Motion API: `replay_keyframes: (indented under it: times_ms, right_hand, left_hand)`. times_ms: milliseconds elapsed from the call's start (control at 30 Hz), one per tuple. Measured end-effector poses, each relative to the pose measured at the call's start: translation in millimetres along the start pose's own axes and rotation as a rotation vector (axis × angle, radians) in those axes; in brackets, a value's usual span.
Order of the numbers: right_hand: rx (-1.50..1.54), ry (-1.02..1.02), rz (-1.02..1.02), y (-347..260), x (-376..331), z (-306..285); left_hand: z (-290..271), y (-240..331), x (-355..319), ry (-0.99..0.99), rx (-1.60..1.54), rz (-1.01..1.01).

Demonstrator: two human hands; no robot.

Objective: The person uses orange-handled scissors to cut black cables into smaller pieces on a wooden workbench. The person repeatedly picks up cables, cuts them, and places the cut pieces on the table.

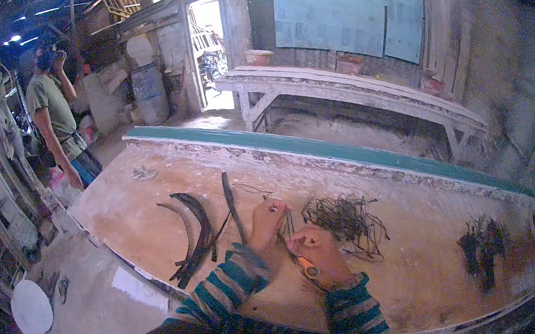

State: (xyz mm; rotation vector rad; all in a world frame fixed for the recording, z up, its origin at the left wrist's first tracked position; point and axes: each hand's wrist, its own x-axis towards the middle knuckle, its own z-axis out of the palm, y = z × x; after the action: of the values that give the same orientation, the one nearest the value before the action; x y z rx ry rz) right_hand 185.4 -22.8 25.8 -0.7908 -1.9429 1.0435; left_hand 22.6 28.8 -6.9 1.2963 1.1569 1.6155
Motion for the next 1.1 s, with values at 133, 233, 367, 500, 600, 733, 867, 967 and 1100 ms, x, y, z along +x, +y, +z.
replay_keyframes:
  times_ms: [133, 233, 367, 500, 600, 733, 867, 967, 1100]
  right_hand:
    - [0.133, 0.238, 0.084, 11.2, 0.7, -5.0]
    - [0.221, 0.518, 0.067, 26.7, 9.4, -18.8]
    - [-0.296, 0.737, -0.015, 44.2, 9.7, -37.1]
    - [-0.343, 0.797, 0.063, 61.0, 9.8, -49.5]
    - [-0.302, 0.783, 0.148, 54.6, 7.5, -53.5]
    - [-0.205, 0.754, 0.129, 66.1, 11.0, -56.1]
    - [-0.265, 0.734, 0.006, 85.4, 11.4, -54.5]
    - [-0.278, 0.742, 0.095, 83.5, 10.6, -58.5]
    - [-0.478, 0.842, 0.104, 68.4, 5.7, -62.6]
  left_hand:
    - [6.2, -28.7, 0.7, -0.137, 0.009, 0.086]
    - [14.6, -24.2, 0.4, -0.287, 0.004, 0.139]
    - [21.2, -14.9, -8.4, -0.49, -0.026, 0.224]
    - [32.7, 13.7, -31.1, -0.761, -0.125, -0.12]
    - [41.1, 21.4, -51.0, -0.761, -0.265, -0.275]
    - [42.6, 32.3, -55.1, -0.749, -0.179, -0.063]
    - [39.5, 32.4, -50.8, -0.761, -0.145, 0.015]
    - [35.5, 24.4, -35.3, -0.778, 0.043, 0.069]
    - [29.3, 13.0, -22.8, -0.525, -0.04, 0.232]
